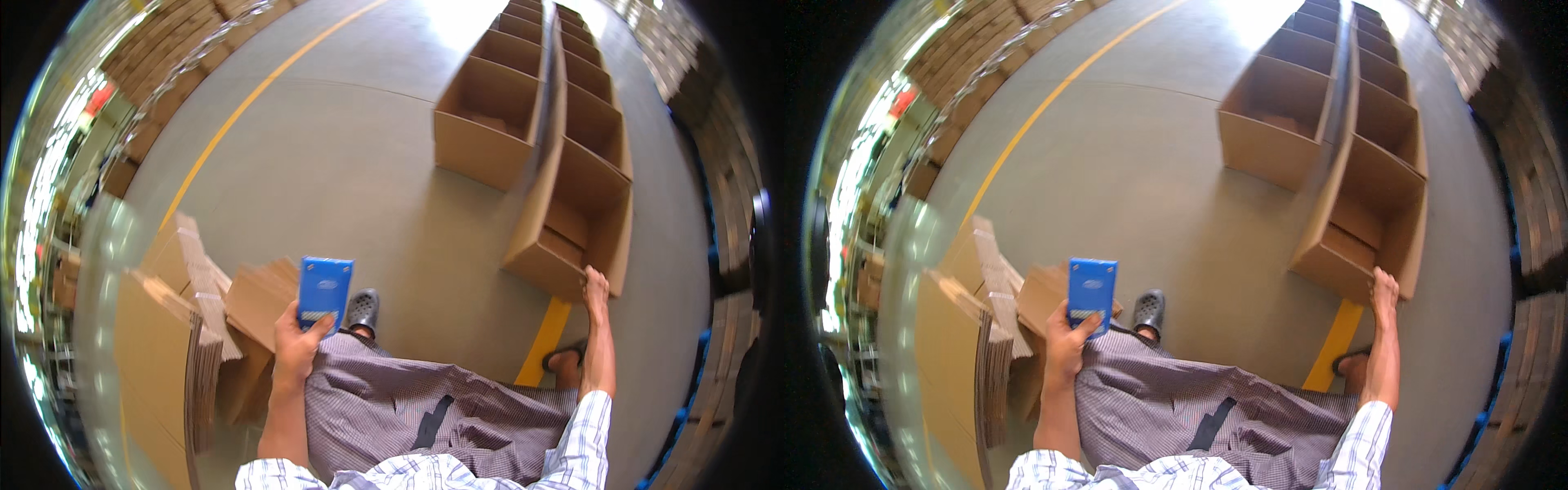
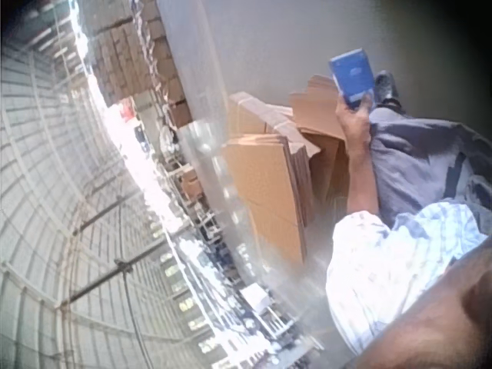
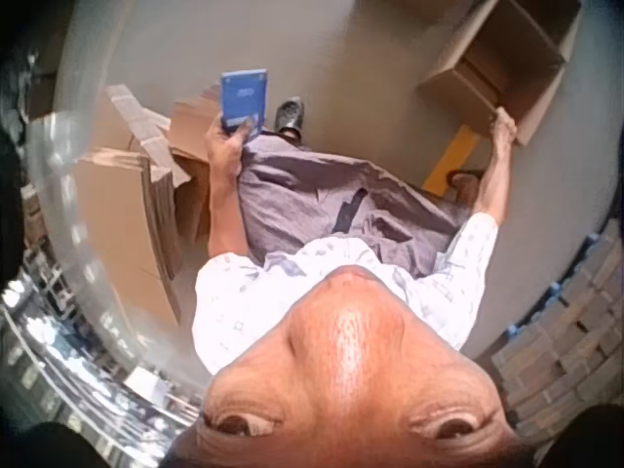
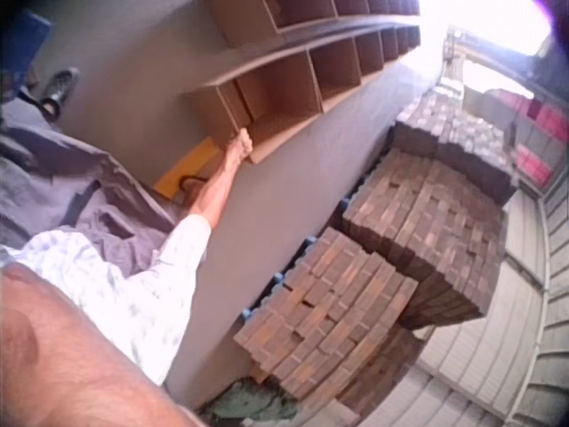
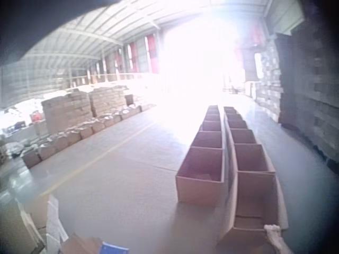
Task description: The person sits on the warehouse floor and assembles flat cardboard boxes into rectangular containers. They fold the flaps, close the tops, and seal the boxes using a handheld tape dispenser. The person repeats this process for multiple boxes, placing each finished box aside.
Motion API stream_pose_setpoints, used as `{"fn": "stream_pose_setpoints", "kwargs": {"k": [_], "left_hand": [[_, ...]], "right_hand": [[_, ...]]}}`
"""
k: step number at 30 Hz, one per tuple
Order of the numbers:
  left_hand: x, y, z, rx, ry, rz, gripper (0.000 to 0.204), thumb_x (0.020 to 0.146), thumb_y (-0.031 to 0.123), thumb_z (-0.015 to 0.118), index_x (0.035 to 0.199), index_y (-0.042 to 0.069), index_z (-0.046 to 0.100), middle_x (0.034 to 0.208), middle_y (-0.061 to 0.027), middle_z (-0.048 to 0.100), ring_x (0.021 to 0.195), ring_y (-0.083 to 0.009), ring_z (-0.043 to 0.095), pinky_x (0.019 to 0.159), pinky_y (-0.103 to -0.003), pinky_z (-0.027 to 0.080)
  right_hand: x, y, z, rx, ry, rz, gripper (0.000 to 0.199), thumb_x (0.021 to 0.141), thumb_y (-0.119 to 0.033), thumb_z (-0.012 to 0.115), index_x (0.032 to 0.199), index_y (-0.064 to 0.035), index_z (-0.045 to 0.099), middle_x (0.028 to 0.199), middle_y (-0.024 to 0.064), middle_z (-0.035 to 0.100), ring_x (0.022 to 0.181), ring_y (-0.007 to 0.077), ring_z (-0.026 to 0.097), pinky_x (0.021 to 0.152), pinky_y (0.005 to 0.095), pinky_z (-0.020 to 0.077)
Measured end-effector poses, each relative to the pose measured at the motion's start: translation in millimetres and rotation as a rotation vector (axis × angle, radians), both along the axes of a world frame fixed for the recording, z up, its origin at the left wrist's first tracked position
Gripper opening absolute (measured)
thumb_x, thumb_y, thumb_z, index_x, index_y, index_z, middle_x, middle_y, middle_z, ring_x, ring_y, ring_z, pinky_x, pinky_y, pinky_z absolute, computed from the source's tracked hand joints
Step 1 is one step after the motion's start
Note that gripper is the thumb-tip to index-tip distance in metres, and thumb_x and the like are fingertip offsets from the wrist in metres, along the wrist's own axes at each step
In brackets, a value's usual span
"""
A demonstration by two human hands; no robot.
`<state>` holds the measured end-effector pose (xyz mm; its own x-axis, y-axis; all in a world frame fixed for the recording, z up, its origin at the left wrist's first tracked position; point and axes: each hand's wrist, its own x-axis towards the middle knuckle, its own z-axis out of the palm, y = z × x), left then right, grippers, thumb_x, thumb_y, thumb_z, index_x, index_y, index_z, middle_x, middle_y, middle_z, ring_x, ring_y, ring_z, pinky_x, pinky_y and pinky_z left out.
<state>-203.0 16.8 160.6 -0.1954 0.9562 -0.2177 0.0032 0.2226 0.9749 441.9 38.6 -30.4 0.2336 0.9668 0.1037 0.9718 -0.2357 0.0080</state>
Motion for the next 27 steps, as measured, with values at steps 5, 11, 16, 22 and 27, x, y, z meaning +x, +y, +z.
{"fn": "stream_pose_setpoints", "kwargs": {"k": [5, 11, 16, 22, 27], "left_hand": [[5, 2, -11, 0.179, -0.157, 0.067, 0.035, 0.08, 0.003, 0.077, 0.112, -0.002, 0.065, 0.101, -0.0068, 0.069, 0.089, -0.0137, 0.063, 0.082, -0.029, 0.052], [-10, -6, -18, 0.302, -0.435, 0.35, 0.026, 0.079, 0.009, 0.078, 0.1, 0.0, 0.065, 0.089, -0.0024, 0.066, 0.077, -0.009, 0.058, 0.071, -0.026, 0.049], [-65, -66, -78, 0.073, -0.072, 0.362, 0.031, 0.08, 0.019, 0.075, 0.105, 0.002, 0.066, 0.088, -0.0099, 0.069, 0.081, -0.0163, 0.066, 0.075, -0.033, 0.053], [-90, -229, -220, -0.351, 0.648, 0.067, 0.04, 0.073, 0.034, 0.076, 0.105, 0.012, 0.067, 0.093, -0.0175, 0.07, 0.09, -0.0374, 0.067, 0.078, -0.045, 0.052], [-96, -316, -315, -0.563, 0.889, 0.087, 0.03, 0.072, 0.028, 0.076, 0.089, 0.009, 0.06, 0.087, -0.0166, 0.067, 0.087, -0.038, 0.064, 0.077, -0.049, 0.049]], "right_hand": [[-37, -37, -17, 0.261, -0.118, -0.081, 0.07, 0.079, 0.001, 0.06, 0.145, -0.0057, 0.039, 0.146, 0.0187, 0.043, 0.136, 0.0354, 0.039, 0.112, 0.0458, 0.0326], [-125, -149, -31, -0.362, 0.244, 0.165, 0.044, 0.08, -0.014, 0.071, 0.118, 0.0051, 0.059, 0.113, 0.0268, 0.06, 0.102, 0.0375, 0.06, 0.089, 0.0405, 0.0482], [-114, -226, -14, -0.845, 0.584, -0.1, 0.045, 0.085, -0.033, 0.071, 0.115, 0.0, 0.065, 0.106, 0.0179, 0.069, 0.099, 0.025, 0.065, 0.088, 0.0333, 0.0498], [-77, -254, 20, -0.581, 0.748, -0.314, 0.03, 0.093, -0.019, 0.069, 0.115, -0.0006, 0.062, 0.098, 0.004, 0.066, 0.089, 0.0121, 0.06, 0.079, 0.0249, 0.0483], [-99, -230, 51, -0.673, 0.875, -0.31, 0.035, 0.097, -0.015, 0.062, 0.126, 0.0028, 0.053, 0.112, 0.0098, 0.065, 0.102, 0.0164, 0.061, 0.089, 0.0266, 0.0478]]}}
